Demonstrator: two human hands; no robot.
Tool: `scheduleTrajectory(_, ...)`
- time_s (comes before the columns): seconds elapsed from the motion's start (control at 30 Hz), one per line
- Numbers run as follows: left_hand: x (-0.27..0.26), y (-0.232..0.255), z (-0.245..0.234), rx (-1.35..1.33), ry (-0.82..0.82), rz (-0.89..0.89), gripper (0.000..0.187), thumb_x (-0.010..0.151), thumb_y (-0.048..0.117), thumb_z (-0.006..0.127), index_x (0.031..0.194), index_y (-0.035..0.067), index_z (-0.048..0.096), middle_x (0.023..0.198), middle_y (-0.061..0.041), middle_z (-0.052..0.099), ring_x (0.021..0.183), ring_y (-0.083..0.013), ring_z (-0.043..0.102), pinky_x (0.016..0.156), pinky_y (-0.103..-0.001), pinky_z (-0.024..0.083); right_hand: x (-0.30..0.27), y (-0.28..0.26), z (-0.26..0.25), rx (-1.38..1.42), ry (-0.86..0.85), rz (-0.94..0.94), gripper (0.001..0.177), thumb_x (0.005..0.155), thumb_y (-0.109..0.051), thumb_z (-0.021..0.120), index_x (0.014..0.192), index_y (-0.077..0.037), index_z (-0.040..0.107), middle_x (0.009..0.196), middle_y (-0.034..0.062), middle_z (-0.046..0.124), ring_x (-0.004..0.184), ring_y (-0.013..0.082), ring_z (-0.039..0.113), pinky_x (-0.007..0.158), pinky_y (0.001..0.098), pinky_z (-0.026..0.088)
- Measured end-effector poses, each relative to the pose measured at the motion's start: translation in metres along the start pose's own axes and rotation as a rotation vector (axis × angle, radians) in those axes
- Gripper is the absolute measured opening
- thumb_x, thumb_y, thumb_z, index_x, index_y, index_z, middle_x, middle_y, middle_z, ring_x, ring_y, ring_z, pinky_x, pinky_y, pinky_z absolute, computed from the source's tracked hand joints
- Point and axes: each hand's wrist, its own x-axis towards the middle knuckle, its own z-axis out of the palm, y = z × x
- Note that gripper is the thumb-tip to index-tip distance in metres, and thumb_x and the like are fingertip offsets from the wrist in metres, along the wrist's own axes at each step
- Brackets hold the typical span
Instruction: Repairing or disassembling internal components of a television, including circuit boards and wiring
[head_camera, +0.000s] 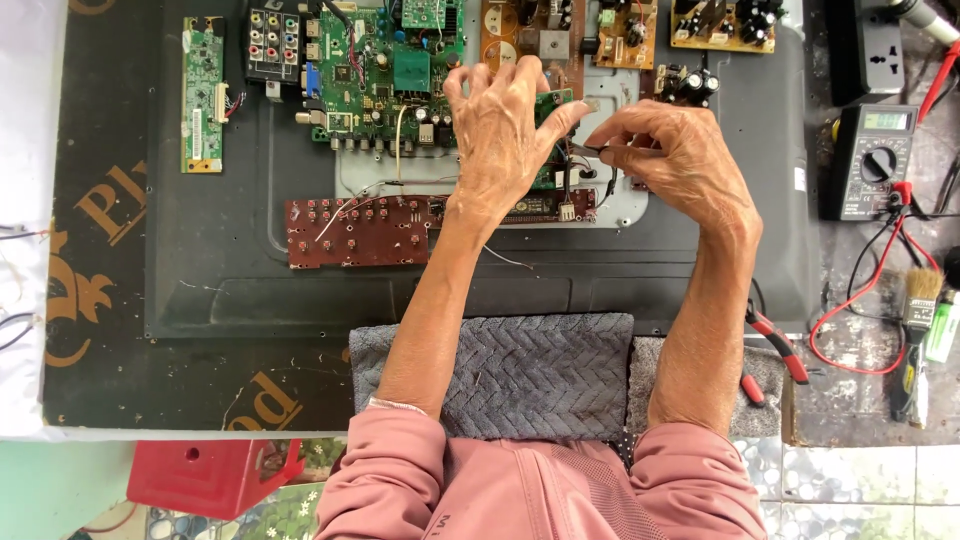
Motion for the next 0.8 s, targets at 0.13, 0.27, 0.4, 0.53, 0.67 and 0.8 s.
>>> scheduleTrajectory(0.13, 0.001, -0.004, -0.004, -0.088, -0.058, -0.021, 0.027, 0.088, 0.035, 0.074, 0.091, 0.014, 0.058, 0.085, -0.002, 0.072, 0.085, -0.0270, 0.058, 0.100, -0.049, 0.032, 0.001, -0.002, -0.001, 0.028, -0.018, 0.072, 0.022, 0.098, 0.005, 0.062, 0.106, -0.008, 0.078, 0.088, 0.0050, 0.068, 0.062, 0.0137, 0.058, 0.061, 0.0291, 0.049)
scheduleTrajectory(0.27, 0.001, -0.012, -0.003, -0.118, -0.111, 0.002, 0.018, 0.079, 0.014, 0.068, 0.096, 0.015, 0.062, 0.090, 0.001, 0.070, 0.087, -0.0247, 0.059, 0.097, -0.048, 0.034, -0.001, 0.003, -0.002, 0.040, -0.011, 0.131, 0.015, 0.102, -0.002, 0.065, 0.107, -0.010, 0.077, 0.083, 0.0045, 0.067, 0.064, 0.0138, 0.062, 0.062, 0.0289, 0.052)
scheduleTrajectory(0.4, 0.000, -0.016, -0.005, -0.147, -0.152, 0.049, 0.038, 0.070, -0.004, 0.063, 0.103, 0.015, 0.062, 0.093, -0.002, 0.069, 0.087, -0.0240, 0.057, 0.096, -0.045, 0.033, -0.002, 0.007, -0.002, 0.051, 0.019, 0.097, 0.010, 0.104, 0.000, 0.068, 0.106, -0.006, 0.076, 0.086, 0.0058, 0.069, 0.065, 0.0140, 0.064, 0.062, 0.0266, 0.058)
scheduleTrajectory(0.53, 0.001, -0.018, -0.013, -0.164, -0.184, 0.090, 0.041, 0.070, -0.006, 0.063, 0.106, 0.014, 0.062, 0.092, -0.001, 0.069, 0.089, -0.0244, 0.055, 0.095, -0.046, 0.033, -0.003, 0.005, -0.004, 0.033, 0.043, 0.085, 0.012, 0.102, 0.004, 0.068, 0.101, -0.005, 0.076, 0.087, 0.0052, 0.070, 0.066, 0.0119, 0.063, 0.063, 0.0267, 0.059)
scheduleTrajectory(0.67, 0.002, -0.019, -0.013, -0.180, -0.209, 0.073, 0.041, 0.071, -0.006, 0.062, 0.106, 0.015, 0.062, 0.096, -0.003, 0.071, 0.084, -0.0222, 0.061, 0.084, -0.042, 0.038, -0.005, 0.001, -0.008, 0.033, 0.051, 0.084, 0.003, 0.102, -0.003, 0.073, 0.103, -0.004, 0.076, 0.082, 0.0060, 0.070, 0.063, 0.0121, 0.066, 0.067, 0.0245, 0.052)
scheduleTrajectory(0.8, 0.002, -0.020, -0.013, -0.190, -0.224, 0.062, 0.042, 0.072, -0.007, 0.063, 0.108, 0.014, 0.063, 0.097, -0.003, 0.072, 0.084, -0.0216, 0.065, 0.086, -0.043, 0.040, -0.004, 0.006, -0.004, 0.051, 0.080, 0.027, 0.004, 0.103, 0.002, 0.072, 0.103, -0.001, 0.075, 0.085, 0.0070, 0.068, 0.062, 0.0114, 0.061, 0.065, 0.0262, 0.053)
